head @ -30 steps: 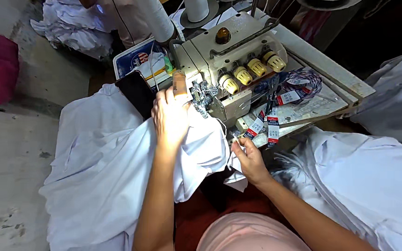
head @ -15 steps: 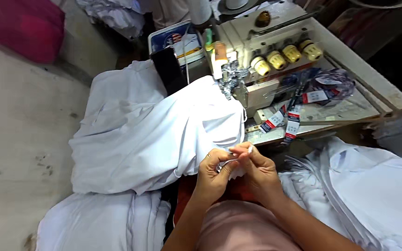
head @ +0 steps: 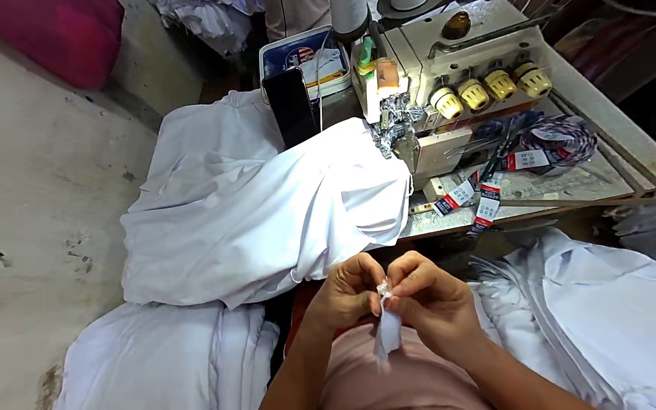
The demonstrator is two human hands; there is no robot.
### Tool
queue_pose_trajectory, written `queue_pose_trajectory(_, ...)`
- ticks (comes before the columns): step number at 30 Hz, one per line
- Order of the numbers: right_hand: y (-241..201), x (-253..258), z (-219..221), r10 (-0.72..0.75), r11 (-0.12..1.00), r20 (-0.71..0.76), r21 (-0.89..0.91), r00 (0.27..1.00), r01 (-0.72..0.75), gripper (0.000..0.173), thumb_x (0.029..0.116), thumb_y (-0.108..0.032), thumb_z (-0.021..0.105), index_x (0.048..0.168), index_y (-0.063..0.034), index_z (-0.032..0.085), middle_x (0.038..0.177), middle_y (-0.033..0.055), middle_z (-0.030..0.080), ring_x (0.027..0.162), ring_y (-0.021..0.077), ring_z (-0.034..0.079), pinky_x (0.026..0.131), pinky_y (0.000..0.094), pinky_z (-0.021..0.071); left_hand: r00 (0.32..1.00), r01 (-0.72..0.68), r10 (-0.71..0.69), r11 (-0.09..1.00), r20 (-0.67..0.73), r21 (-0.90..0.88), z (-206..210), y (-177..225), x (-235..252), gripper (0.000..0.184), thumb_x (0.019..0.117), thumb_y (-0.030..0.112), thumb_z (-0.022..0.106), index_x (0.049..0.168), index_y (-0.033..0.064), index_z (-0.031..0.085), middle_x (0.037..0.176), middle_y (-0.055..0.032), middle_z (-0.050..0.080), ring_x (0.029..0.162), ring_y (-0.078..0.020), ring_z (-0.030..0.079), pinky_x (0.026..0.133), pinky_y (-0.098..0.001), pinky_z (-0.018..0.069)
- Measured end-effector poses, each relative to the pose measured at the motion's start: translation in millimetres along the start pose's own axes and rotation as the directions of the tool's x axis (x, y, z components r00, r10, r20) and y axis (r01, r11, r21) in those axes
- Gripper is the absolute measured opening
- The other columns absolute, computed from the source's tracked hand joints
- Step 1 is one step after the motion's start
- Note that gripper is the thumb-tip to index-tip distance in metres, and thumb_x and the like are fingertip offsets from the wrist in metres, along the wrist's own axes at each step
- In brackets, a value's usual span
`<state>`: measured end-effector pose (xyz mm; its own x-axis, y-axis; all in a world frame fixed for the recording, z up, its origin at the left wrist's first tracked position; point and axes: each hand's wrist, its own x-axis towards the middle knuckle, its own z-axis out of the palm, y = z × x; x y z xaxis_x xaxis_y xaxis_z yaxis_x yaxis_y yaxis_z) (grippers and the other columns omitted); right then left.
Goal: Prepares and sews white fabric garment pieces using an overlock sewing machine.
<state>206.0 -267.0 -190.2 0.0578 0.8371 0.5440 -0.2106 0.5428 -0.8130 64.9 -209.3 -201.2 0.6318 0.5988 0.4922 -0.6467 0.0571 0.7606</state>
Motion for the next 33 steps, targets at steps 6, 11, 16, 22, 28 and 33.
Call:
queue_pose_trajectory(6,10,-3,0,0.015,0.997,0.004,-0.078,1.000,-0.014,0.010,0.0988,-0.024,0.068,0.100,-0.0155,0.063,0.103,-0.0077,0.057,0.101,-0.0061,0.056,0.088,0.0091,0.0485,0.999,0.039,-0.039,0.998,-0.001,0.052,-8,0,0,0.011,0.0984,0.027,0.067,0.106,0.0181,0.065,0.093,0.0158,0.067,0.087,0.0118,0.061,0.076,-0.0085,0.0494)
queue_pose_trajectory(11,17,1,-6,-0.078,0.958,0.062,-0.270,0.995,0.092,0.019,0.1050,-0.031,0.058,0.112,-0.0127,0.057,0.107,-0.0021,0.057,0.107,-0.0010,0.056,0.097,0.0151,0.0454,0.998,0.001,0.003,0.998,-0.057,0.067,-15,-3,3,0.012,0.0941,0.018,0.073,0.105,0.0166,0.068,0.100,0.0138,0.068,0.095,0.0082,0.062,0.082,-0.0114,0.0516)
queue_pose_trajectory(16,15,10,-13,-0.056,0.976,0.158,-0.202,0.986,0.088,0.021,0.1057,-0.028,0.057,0.102,-0.0069,0.055,0.101,0.0024,0.051,0.102,-0.0009,0.053,0.093,0.0114,0.0434,0.999,-0.024,0.025,0.999,-0.036,0.029,-13,-8,5,0.012,0.0955,0.015,0.070,0.107,0.0187,0.069,0.098,0.0152,0.069,0.095,0.0090,0.062,0.086,-0.0116,0.0498)
queue_pose_trajectory(22,16,10,-14,-0.113,0.931,0.058,-0.342,0.992,0.126,0.017,0.1072,-0.018,0.053,0.102,-0.0021,0.052,0.093,0.0055,0.060,0.093,0.0010,0.061,0.088,0.0147,0.0504,0.996,0.030,-0.001,0.940,-0.086,0.340,-30,0,10,0.012,0.0996,0.034,0.065,0.101,0.0231,0.069,0.111,0.0141,0.068,0.109,0.0038,0.061,0.093,-0.0169,0.0513)
queue_pose_trajectory(28,1,24,-35,0.468,0.877,0.127,-0.190,0.875,-0.442,0.013,0.0987,-0.012,0.061,0.096,0.0003,0.065,0.074,-0.0114,0.060,0.067,-0.0112,0.054,0.064,0.0085,0.0465,0.992,0.125,-0.061,0.679,-0.114,0.723,-35,25,22,0.008,0.1021,0.017,0.060,0.103,0.0088,0.061,0.083,0.0120,0.067,0.082,0.0080,0.062,0.079,-0.0134,0.0516)
queue_pose_trajectory(33,3,28,-30,0.529,0.842,-0.040,-0.099,0.847,-0.531,0.010,0.1006,-0.008,0.059,0.095,-0.0028,0.065,0.077,-0.0102,0.065,0.070,-0.0077,0.061,0.067,0.0122,0.0527,0.911,0.277,0.015,0.719,-0.413,0.638,-14,2,9,0.032,0.1017,0.002,0.041,0.133,-0.0067,0.043,0.104,0.0044,0.072,0.060,0.0077,0.055,0.054,-0.0109,0.0465)
